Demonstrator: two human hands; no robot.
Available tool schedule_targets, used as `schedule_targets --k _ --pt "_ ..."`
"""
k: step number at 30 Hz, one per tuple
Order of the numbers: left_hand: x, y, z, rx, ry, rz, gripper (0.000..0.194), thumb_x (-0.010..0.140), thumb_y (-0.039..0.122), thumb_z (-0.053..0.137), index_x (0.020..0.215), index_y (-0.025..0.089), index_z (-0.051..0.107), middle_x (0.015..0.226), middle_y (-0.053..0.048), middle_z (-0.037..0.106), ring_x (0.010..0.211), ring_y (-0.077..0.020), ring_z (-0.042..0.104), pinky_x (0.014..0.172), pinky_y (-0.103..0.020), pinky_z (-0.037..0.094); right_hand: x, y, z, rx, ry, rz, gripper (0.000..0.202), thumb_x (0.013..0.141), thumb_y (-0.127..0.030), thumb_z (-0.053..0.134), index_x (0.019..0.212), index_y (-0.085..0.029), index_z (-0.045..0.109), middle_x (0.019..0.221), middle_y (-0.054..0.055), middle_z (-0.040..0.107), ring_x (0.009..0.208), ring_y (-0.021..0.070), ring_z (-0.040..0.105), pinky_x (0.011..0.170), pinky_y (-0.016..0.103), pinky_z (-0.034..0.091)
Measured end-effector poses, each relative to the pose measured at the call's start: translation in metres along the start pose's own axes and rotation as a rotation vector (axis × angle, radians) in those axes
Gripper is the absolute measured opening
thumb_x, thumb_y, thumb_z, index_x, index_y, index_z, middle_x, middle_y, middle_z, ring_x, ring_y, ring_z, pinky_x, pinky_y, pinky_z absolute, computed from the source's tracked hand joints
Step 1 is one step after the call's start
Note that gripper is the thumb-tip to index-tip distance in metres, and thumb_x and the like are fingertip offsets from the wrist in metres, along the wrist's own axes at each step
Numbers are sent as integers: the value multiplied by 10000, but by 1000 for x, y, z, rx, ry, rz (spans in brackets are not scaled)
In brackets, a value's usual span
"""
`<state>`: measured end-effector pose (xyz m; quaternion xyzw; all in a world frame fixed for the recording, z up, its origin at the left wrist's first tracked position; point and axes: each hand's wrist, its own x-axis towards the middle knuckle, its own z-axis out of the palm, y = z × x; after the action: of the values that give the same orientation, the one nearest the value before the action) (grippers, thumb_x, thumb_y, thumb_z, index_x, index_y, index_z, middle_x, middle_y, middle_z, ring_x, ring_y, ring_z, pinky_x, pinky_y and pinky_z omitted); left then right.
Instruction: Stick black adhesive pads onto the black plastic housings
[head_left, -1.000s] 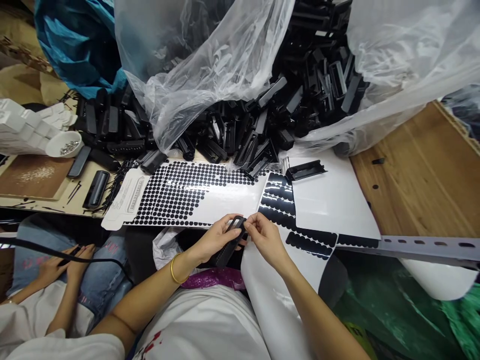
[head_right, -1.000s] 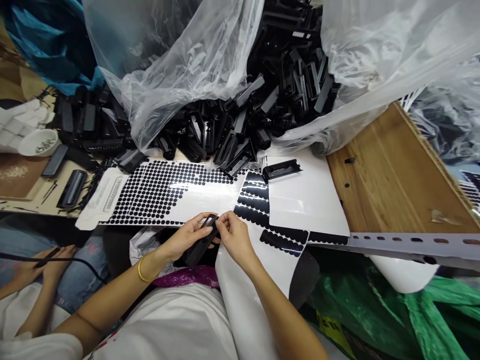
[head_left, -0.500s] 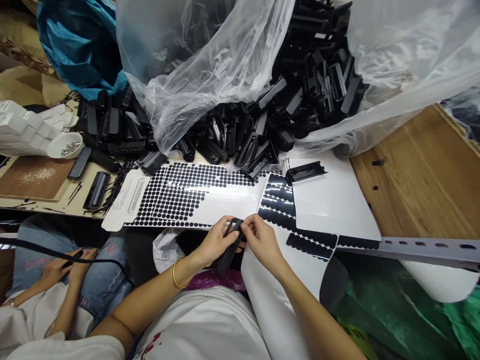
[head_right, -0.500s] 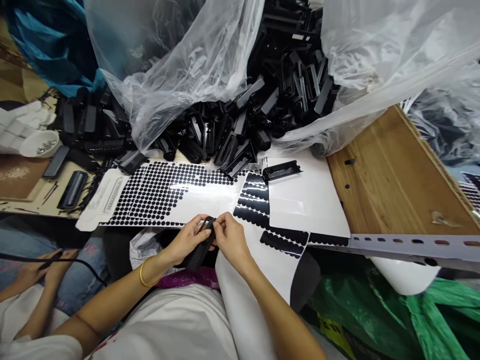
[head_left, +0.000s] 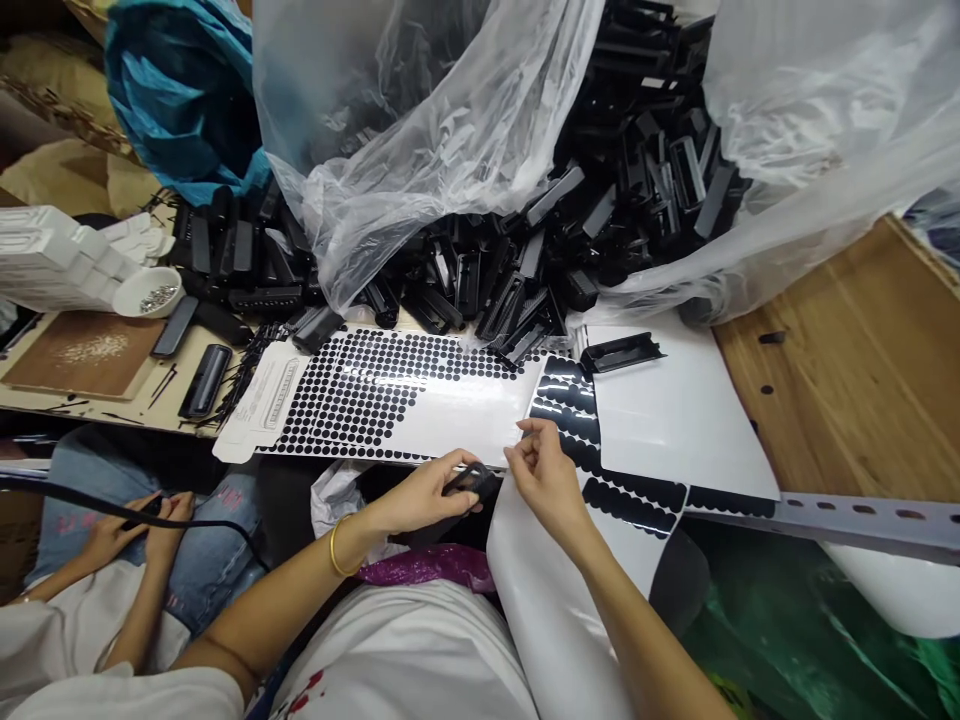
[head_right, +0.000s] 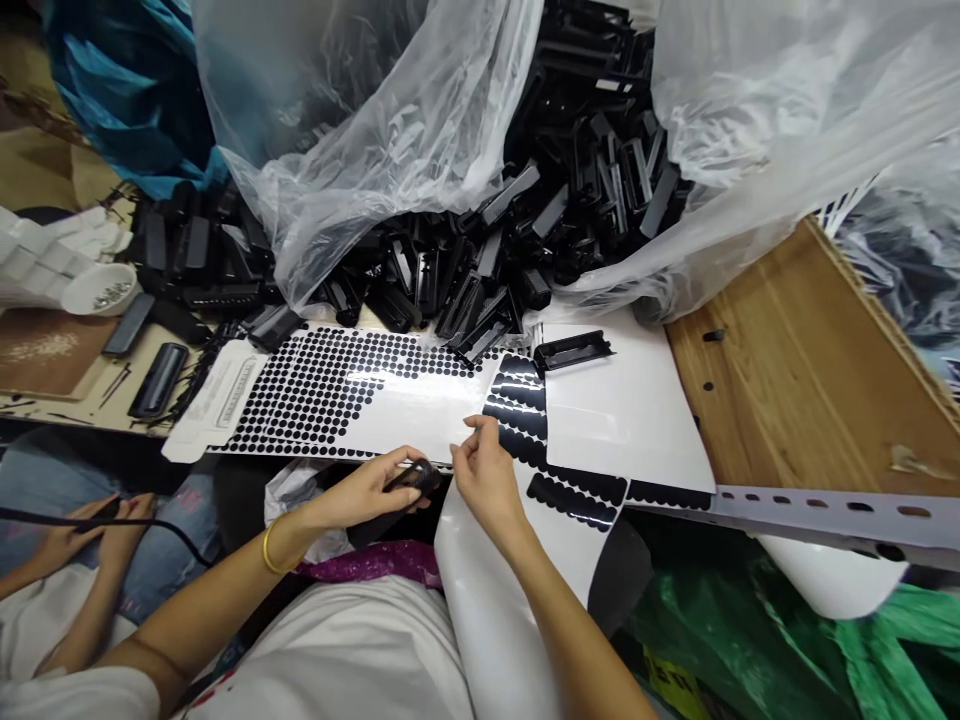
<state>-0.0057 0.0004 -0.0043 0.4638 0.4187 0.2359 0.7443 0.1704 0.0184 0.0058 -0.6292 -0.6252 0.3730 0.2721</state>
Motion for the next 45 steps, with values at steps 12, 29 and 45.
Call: schedule_targets --k 12,29,45 --pt "125 73 -113 1060 756 293 483 801 -4 375 1262 128 425 1446 -153 310 1357 -327 192 1095 -501 185 13 -15 21 -54 -241 -102 94 806 -235 430 725 -221 476 576 -36 528 523 134 499 536 255 376" --pt "118 86 -146 1364 654 384 325 812 64 368 937 224 622 1397 -38 425 1218 -244 403 868 -373 456 42 -15 51 -44 -280 -147 119 814 -210 416 712 -216 477 588 -32 535 536 132 508 516 238 380" --pt "147 122 -125 1300 410 401 291 733 93 422 924 193 618 1077 -57 629 1056 -199 541 973 -342 389 48 1 58 -8 -198 -176 130 829 -265 414 747 -220 505 519 -55 473 461 121 457 491 230 361"
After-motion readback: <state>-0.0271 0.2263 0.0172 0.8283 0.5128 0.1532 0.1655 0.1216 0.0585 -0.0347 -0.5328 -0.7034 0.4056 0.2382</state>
